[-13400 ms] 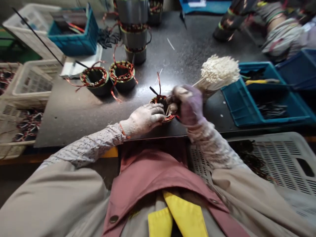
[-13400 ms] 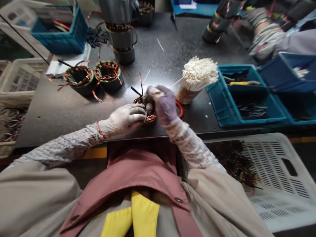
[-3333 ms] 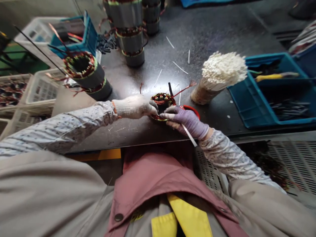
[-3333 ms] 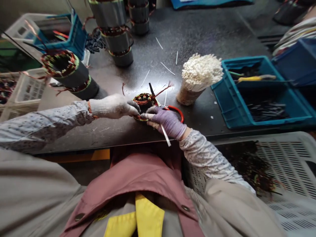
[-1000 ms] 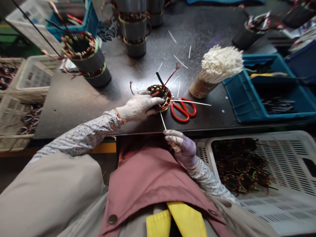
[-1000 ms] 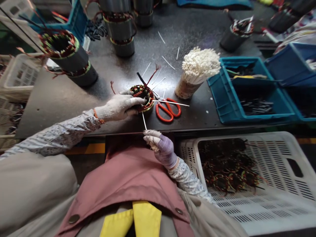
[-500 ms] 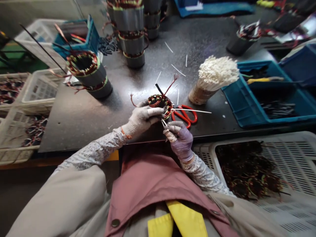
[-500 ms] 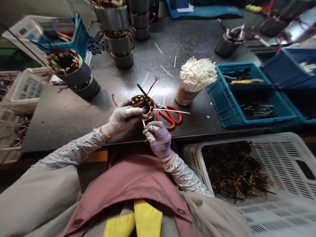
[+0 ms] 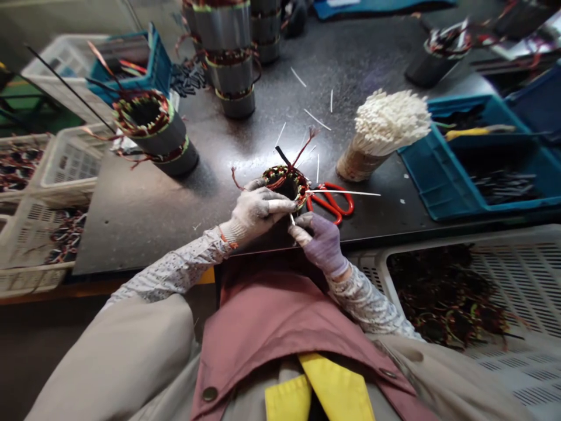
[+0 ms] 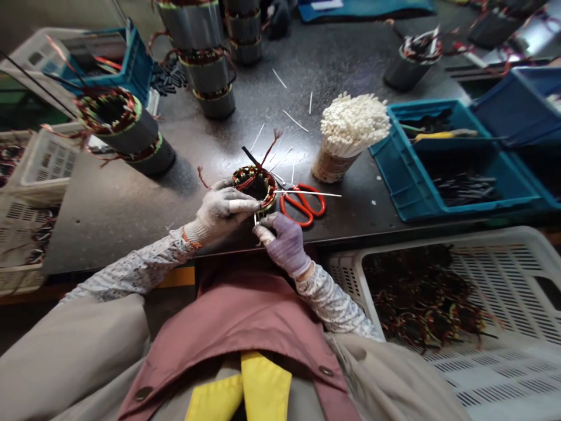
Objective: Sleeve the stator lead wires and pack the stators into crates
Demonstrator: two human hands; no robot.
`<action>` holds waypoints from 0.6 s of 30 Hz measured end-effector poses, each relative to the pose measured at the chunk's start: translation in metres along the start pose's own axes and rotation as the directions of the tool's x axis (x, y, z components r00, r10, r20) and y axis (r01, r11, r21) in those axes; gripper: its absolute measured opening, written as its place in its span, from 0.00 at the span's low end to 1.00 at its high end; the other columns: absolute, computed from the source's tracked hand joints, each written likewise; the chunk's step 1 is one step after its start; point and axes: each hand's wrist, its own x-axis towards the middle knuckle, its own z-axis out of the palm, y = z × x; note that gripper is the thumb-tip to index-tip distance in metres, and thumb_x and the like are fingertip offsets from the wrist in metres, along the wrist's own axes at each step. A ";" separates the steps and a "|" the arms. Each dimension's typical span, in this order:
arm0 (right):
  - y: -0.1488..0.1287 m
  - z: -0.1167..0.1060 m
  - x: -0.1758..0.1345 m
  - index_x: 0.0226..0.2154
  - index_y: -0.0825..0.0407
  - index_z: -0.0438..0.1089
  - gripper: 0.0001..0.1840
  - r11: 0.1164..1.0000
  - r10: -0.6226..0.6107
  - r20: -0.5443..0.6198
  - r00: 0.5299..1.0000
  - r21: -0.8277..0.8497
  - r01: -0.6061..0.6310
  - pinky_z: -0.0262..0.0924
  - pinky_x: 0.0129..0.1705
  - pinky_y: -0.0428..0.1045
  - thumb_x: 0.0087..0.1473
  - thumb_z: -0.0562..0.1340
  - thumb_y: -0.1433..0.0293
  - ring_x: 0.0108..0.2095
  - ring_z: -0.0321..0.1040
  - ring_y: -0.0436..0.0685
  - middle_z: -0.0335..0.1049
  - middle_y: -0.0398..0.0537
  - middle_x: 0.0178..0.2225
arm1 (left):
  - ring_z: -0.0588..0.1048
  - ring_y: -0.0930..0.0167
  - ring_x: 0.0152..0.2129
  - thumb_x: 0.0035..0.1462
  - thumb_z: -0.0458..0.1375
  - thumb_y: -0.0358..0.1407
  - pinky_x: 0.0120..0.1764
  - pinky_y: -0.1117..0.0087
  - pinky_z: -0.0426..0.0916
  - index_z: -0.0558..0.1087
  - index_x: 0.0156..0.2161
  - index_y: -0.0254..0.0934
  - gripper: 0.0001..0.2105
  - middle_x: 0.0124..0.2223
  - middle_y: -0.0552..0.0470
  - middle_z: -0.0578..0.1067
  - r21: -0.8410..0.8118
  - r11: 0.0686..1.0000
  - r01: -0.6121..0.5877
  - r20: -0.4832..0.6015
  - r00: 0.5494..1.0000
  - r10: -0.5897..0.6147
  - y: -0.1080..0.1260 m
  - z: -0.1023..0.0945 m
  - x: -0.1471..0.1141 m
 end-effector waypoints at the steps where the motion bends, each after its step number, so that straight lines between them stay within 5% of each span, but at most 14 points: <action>1: -0.002 -0.001 -0.001 0.28 0.49 0.73 0.06 1.000 -0.018 -0.005 1.000 0.004 0.018 0.69 0.33 0.50 0.55 0.63 0.66 0.28 0.72 0.55 0.75 0.46 0.27 | 0.79 0.72 0.36 0.66 0.52 0.42 0.52 0.59 0.62 0.79 0.41 0.47 0.13 0.39 0.53 0.83 0.000 1.000 -0.005 -0.006 1.000 0.005 0.000 0.000 0.000; 7: 0.000 0.003 0.007 0.27 0.49 0.73 0.06 0.998 0.043 -0.036 0.998 -0.040 -0.045 0.68 0.34 0.52 0.54 0.63 0.67 0.28 0.71 0.57 0.74 0.47 0.26 | 0.79 0.72 0.35 0.65 0.52 0.41 0.51 0.60 0.63 0.79 0.40 0.47 0.13 0.39 0.54 0.83 0.056 0.998 -0.001 -0.020 1.000 0.002 0.002 0.002 0.000; 12: -0.006 0.000 0.002 0.27 0.49 0.72 0.06 0.999 -0.023 0.011 1.000 0.028 0.023 0.68 0.34 0.50 0.55 0.63 0.67 0.28 0.71 0.54 0.74 0.45 0.27 | 0.78 0.73 0.35 0.66 0.51 0.41 0.50 0.62 0.63 0.79 0.41 0.47 0.13 0.39 0.54 0.82 0.041 0.999 -0.026 -0.011 1.000 0.027 0.000 0.003 -0.001; 18: 0.001 0.006 0.003 0.26 0.51 0.72 0.08 0.994 0.105 -0.027 0.994 0.009 -0.104 0.65 0.32 0.49 0.54 0.63 0.66 0.27 0.69 0.54 0.72 0.45 0.24 | 0.79 0.72 0.34 0.65 0.52 0.41 0.50 0.62 0.64 0.79 0.39 0.46 0.12 0.38 0.54 0.83 0.058 0.998 -0.021 -0.064 0.998 0.024 -0.002 0.007 -0.002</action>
